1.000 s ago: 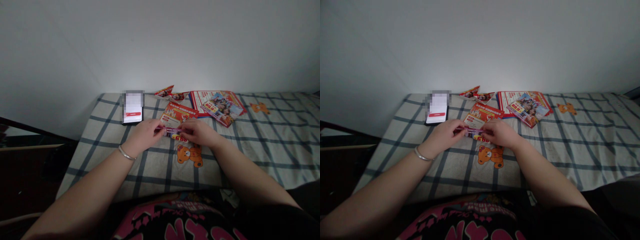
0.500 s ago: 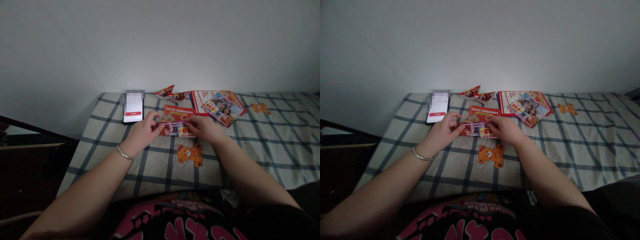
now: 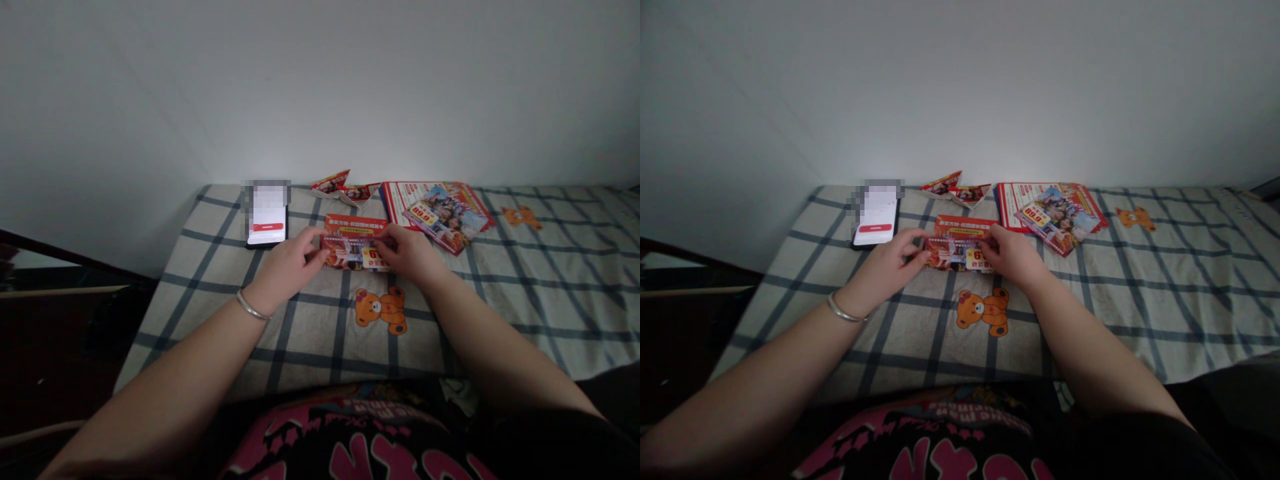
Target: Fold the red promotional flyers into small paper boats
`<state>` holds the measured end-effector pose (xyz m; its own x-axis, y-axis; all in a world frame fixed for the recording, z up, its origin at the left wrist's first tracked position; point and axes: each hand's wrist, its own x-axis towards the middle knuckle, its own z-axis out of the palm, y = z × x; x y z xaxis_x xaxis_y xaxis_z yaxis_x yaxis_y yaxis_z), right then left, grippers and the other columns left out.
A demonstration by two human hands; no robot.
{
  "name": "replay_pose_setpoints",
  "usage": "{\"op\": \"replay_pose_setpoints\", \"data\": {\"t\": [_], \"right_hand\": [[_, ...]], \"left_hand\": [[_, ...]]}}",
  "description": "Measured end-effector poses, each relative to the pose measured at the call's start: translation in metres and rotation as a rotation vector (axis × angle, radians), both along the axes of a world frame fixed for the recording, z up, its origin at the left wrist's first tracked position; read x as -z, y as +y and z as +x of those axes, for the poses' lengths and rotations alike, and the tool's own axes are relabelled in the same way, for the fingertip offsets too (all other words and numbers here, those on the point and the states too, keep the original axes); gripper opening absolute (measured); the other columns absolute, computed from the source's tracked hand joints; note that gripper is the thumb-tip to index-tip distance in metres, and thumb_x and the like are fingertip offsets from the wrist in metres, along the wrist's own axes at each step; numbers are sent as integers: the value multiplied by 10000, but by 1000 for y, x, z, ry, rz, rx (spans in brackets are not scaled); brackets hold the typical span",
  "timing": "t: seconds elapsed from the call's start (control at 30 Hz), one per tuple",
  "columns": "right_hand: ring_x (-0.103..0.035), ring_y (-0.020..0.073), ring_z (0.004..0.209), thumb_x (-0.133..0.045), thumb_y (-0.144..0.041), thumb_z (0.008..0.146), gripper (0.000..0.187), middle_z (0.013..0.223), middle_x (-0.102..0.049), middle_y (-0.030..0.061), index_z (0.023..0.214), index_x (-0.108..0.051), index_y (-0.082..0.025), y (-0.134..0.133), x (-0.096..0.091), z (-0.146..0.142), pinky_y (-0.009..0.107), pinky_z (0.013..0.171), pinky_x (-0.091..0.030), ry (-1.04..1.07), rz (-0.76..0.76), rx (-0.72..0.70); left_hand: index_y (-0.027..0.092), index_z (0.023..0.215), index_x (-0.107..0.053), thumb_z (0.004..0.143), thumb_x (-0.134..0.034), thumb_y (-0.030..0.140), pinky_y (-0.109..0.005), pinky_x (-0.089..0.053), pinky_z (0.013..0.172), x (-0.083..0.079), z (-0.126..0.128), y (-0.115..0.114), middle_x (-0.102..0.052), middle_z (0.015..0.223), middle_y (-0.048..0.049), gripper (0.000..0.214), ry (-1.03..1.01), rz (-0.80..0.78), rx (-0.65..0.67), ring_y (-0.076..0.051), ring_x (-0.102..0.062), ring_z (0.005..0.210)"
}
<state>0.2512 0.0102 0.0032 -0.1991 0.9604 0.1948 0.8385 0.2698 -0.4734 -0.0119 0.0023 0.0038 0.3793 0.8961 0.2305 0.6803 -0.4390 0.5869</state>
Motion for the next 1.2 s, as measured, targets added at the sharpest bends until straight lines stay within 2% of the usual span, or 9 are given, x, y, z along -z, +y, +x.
{"op": "replay_pose_setpoints", "data": {"t": [0.2,0.37,0.53,0.73,0.93,1.0,1.07,1.13,1.2], "right_hand": [[-610,177,595,-563,-372,899,167,729,-700,39,849,-621,-223,2,2,-2,266,528,-377,-71,31,74],[-634,186,633,-536,-374,923,180,792,-723,46,909,-629,-220,-4,-4,-6,266,548,-366,-142,-22,99],[-659,202,689,-535,-365,924,181,841,-734,56,947,-636,-218,-4,-5,-5,271,576,-393,-163,-42,70],[-689,220,779,-535,-353,936,176,915,-753,56,981,-643,-221,-1,-2,-5,280,630,-426,-151,-66,53],[-682,246,790,-510,-382,955,222,912,-755,76,973,-655,-215,-1,-3,-12,315,639,-439,-272,-19,112],[-669,271,869,-509,-371,953,230,915,-750,98,930,-662,-202,2,-1,-12,357,731,-473,-336,76,78],[-631,301,1034,-509,-337,950,224,1008,-748,127,924,-668,-181,6,4,-11,427,924,-460,-358,184,5],[-554,329,1219,-503,-301,948,232,1203,-712,148,1023,-666,-153,9,10,-9,509,1093,-358,-350,256,-19],[-484,360,1319,-503,-278,942,246,1328,-656,157,1064,-656,-129,12,17,-9,584,1170,-243,-369,269,-14]], "left_hand": [[218,1159,-601,914,-616,233,-280,-482,681,0,4,1,-768,813,18,246,37,-13,-23,-176,-719,737],[221,1095,-617,898,-640,216,-282,-499,743,-4,6,-4,-771,818,36,199,32,-84,-20,-167,-733,792],[190,1253,-555,872,-661,194,-296,-488,713,-11,9,-12,-739,790,19,396,154,-11,13,-169,-692,728],[179,1102,-667,935,-586,276,-399,-521,856,-5,8,-11,-663,1048,-89,210,336,207,22,-243,-644,968],[155,1278,-593,987,-527,334,-469,-441,1093,11,8,-2,-577,1353,-127,348,258,207,148,-263,-541,1252],[154,1298,-580,998,-505,342,-475,-425,1115,13,8,-1,-575,1368,-129,362,251,216,157,-264,-523,1280],[166,1314,-568,1005,-488,352,-482,-414,1130,15,9,0,-574,1381,-122,370,246,225,157,-263,-507,1305],[165,1322,-561,1008,-475,364,-487,-406,1140,16,8,1,-571,1393,-124,381,249,224,158,-266,-494,1325],[156,1328,-556,1010,-465,365,-491,-397,1150,16,8,1,-561,1410,-133,391,253,218,156,-269,-484,1341]]}}
